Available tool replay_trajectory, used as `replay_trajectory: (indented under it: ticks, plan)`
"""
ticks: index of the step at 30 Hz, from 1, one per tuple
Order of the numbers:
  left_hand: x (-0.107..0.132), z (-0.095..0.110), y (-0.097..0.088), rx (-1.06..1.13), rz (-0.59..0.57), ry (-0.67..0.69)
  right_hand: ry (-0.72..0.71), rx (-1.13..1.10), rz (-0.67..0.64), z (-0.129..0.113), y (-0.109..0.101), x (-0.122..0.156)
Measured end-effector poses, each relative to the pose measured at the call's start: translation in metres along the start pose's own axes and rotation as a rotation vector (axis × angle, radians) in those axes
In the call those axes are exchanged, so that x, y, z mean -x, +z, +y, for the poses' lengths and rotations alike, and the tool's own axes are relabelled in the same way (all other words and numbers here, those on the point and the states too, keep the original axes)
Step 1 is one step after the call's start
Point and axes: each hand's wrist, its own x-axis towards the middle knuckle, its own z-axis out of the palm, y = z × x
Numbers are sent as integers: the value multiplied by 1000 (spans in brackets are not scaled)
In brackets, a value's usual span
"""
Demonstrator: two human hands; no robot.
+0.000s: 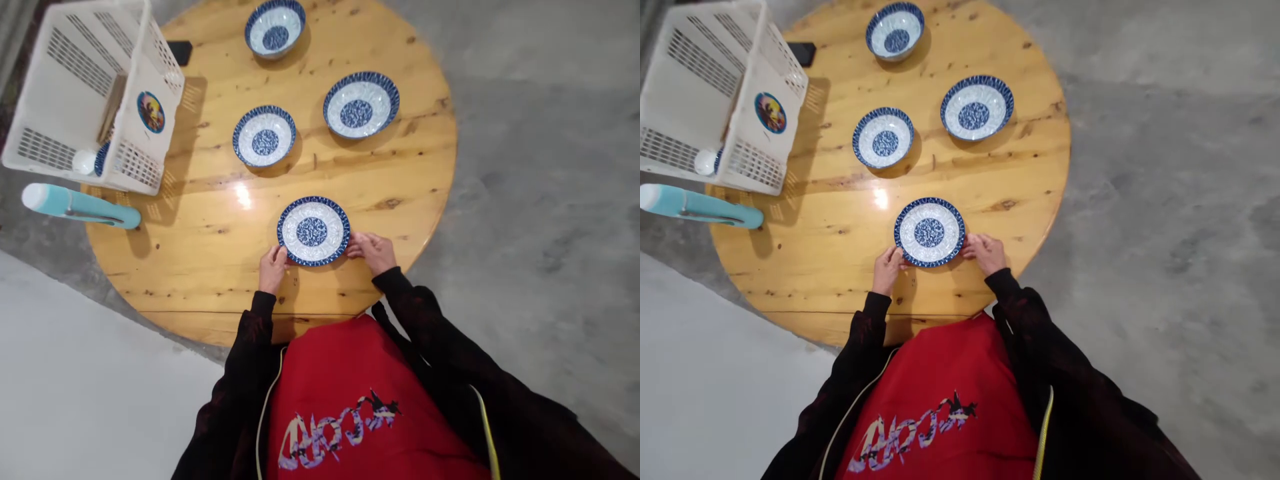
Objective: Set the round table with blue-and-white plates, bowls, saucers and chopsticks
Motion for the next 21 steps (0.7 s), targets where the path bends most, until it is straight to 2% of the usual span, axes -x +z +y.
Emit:
replay_trajectory:
  ticks: [2, 6, 10, 14, 18, 21]
  plan:
    - [2, 1, -9, 37, 37, -24, -20, -75, 120, -2, -19, 0]
    - [10, -3, -38, 85, 195, -49, -69, -104, 298, -8, -62, 3]
    - [21, -11, -61, 102, 291, -73, -93, -68, 415, -11, -86, 9]
    - [24, -13, -69, 106, 323, -36, -99, -45, 428, -18, -84, 10]
    - [15, -4, -68, 64, 302, -28, -92, -44, 367, -32, -66, -3]
    - [2, 9, -66, -12, 254, -8, -136, 2, 301, -45, -49, -19]
